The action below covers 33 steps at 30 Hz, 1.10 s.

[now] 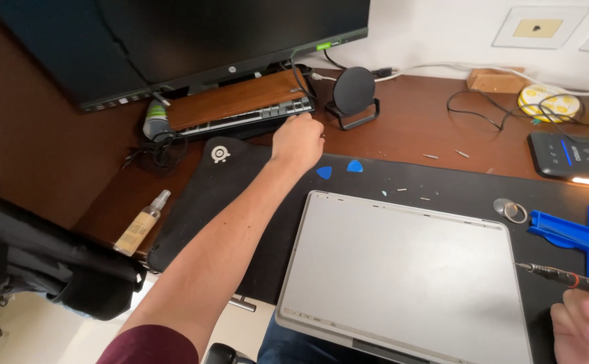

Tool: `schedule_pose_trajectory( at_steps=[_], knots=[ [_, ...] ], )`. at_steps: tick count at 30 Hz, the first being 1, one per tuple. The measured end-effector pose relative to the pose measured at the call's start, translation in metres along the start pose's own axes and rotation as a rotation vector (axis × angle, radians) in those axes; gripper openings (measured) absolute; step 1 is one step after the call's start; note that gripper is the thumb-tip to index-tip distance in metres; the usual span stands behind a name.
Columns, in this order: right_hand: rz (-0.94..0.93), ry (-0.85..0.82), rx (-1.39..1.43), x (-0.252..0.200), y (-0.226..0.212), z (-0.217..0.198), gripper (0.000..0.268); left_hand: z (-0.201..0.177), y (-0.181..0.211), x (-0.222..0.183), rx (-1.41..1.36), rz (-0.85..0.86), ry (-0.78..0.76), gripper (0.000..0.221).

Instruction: The person is disassembling a laptop by unscrewing the bottom panel with a precision screwdriver.

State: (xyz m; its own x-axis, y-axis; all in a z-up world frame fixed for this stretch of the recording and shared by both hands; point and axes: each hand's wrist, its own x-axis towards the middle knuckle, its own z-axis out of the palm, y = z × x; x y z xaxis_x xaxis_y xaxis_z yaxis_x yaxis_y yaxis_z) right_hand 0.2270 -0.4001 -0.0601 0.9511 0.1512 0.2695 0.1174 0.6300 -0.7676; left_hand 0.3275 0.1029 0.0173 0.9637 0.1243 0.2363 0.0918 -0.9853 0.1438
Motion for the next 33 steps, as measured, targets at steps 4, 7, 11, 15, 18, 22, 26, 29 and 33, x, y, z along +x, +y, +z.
schedule_pose_trajectory(
  at_steps=[4,7,11,15,18,22,26,29,33],
  knots=[
    [0.004,0.162,-0.147,-0.004,-0.002,0.018,0.019,-0.001,0.006,0.006,-0.036,-0.051,-0.010,0.036],
    [0.002,0.097,-0.058,-0.001,-0.001,0.014,0.022,0.008,0.005,0.006,-0.050,-0.046,-0.018,0.026],
    [0.026,0.013,0.069,0.006,-0.005,0.016,0.023,0.013,0.003,0.004,-0.026,0.026,0.061,0.024],
    [0.055,-0.291,0.371,0.022,-0.006,0.006,0.032,0.012,0.001,0.005,-0.118,0.004,0.101,0.018],
    [0.096,-0.307,0.343,0.026,-0.010,-0.002,0.035,0.021,-0.006,0.014,-0.160,0.010,0.115,0.017],
    [0.078,-0.283,0.337,0.024,-0.008,0.001,0.034,0.027,-0.006,0.020,-0.159,0.035,0.135,0.020],
    [0.087,-0.256,0.308,0.023,-0.007,0.003,0.032,0.037,-0.007,0.020,-0.083,0.097,0.202,0.017],
    [0.060,-0.235,0.316,0.021,-0.006,0.009,0.031,0.033,-0.002,0.013,-0.026,0.161,0.234,0.014],
    [0.023,-0.182,0.258,0.016,-0.010,0.026,0.028,0.021,0.008,0.004,-0.114,0.168,0.249,0.018]
  ],
)
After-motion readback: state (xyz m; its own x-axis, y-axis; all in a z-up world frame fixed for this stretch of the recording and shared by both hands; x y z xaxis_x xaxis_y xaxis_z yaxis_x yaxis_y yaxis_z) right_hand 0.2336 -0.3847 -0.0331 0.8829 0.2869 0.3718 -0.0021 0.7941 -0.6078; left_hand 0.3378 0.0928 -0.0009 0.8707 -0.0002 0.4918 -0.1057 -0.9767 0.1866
